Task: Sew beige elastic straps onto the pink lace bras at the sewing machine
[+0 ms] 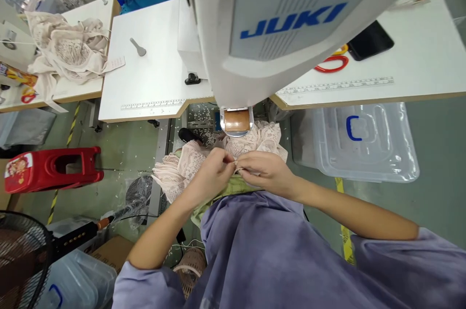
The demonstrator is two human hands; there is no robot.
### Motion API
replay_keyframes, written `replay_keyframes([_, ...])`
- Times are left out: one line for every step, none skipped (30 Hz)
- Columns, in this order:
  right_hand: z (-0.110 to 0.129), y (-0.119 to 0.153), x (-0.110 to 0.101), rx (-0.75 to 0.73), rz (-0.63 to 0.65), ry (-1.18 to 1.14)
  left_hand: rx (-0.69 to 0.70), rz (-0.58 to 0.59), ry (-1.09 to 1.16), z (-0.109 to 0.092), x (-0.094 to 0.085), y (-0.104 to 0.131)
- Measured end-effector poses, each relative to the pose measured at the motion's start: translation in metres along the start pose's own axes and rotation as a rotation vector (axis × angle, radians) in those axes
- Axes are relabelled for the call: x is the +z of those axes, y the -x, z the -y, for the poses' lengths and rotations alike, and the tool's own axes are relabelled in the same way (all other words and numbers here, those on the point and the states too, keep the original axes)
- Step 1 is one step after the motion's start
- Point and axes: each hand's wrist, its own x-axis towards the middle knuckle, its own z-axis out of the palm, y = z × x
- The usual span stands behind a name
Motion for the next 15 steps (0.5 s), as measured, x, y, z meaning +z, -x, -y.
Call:
replay_keyframes([0.002,-0.002,0.0,0.029,-0.056,-0.049,-0.004,-0.022,0.147,0.003,0.005,-0.002])
replay_keyframes([0.004,-0.004,-0.001,0.04,-0.11,-0.088,-0.004,-0.059,0.307,0.005,0.011,-0.004])
replay_keyframes([0.006,-0.006,-0.002,0.036,-0.157,-0.113,0.0,-0.11,0.457,0.007,0.018,-0.005])
replay_keyframes([0.009,-0.008,-0.004,0.018,-0.196,-0.126,0.009,-0.17,0.572,0.008,0.024,-0.006])
replay_keyframes([0.011,-0.01,-0.005,-0.008,-0.224,-0.129,0.027,-0.23,0.638,0.007,0.029,-0.005])
replay_keyframes([0.012,-0.011,-0.007,-0.032,-0.242,-0.127,0.049,-0.278,0.65,0.007,0.032,-0.005])
replay_keyframes([0.013,-0.012,-0.009,-0.051,-0.257,-0.123,0.069,-0.305,0.62,0.005,0.034,-0.004])
replay_keyframes([0.013,-0.012,-0.012,-0.064,-0.263,-0.115,0.088,-0.315,0.56,0.004,0.033,-0.004])
replay_keyframes([0.013,-0.013,-0.014,-0.071,-0.261,-0.102,0.109,-0.32,0.477,0.002,0.032,-0.004])
replay_keyframes([0.013,-0.013,-0.015,-0.069,-0.249,-0.086,0.133,-0.33,0.385,0.002,0.029,-0.004])
replay_keyframes([0.013,-0.013,-0.017,-0.061,-0.232,-0.068,0.162,-0.348,0.294,0.001,0.026,-0.004])
replay_keyframes([0.014,-0.013,-0.019,-0.049,-0.214,-0.052,0.195,-0.371,0.213,0.002,0.023,-0.005])
replay_keyframes([0.014,-0.013,-0.021,-0.034,-0.199,-0.04,0.231,-0.399,0.149,0.003,0.021,-0.005])
replay_keyframes([0.014,-0.014,-0.022,-0.02,-0.188,-0.035,0.266,-0.426,0.102,0.004,0.02,-0.006])
replay_keyframes([0.015,-0.015,-0.023,-0.007,-0.183,-0.038,0.299,-0.447,0.073,0.005,0.019,-0.008])
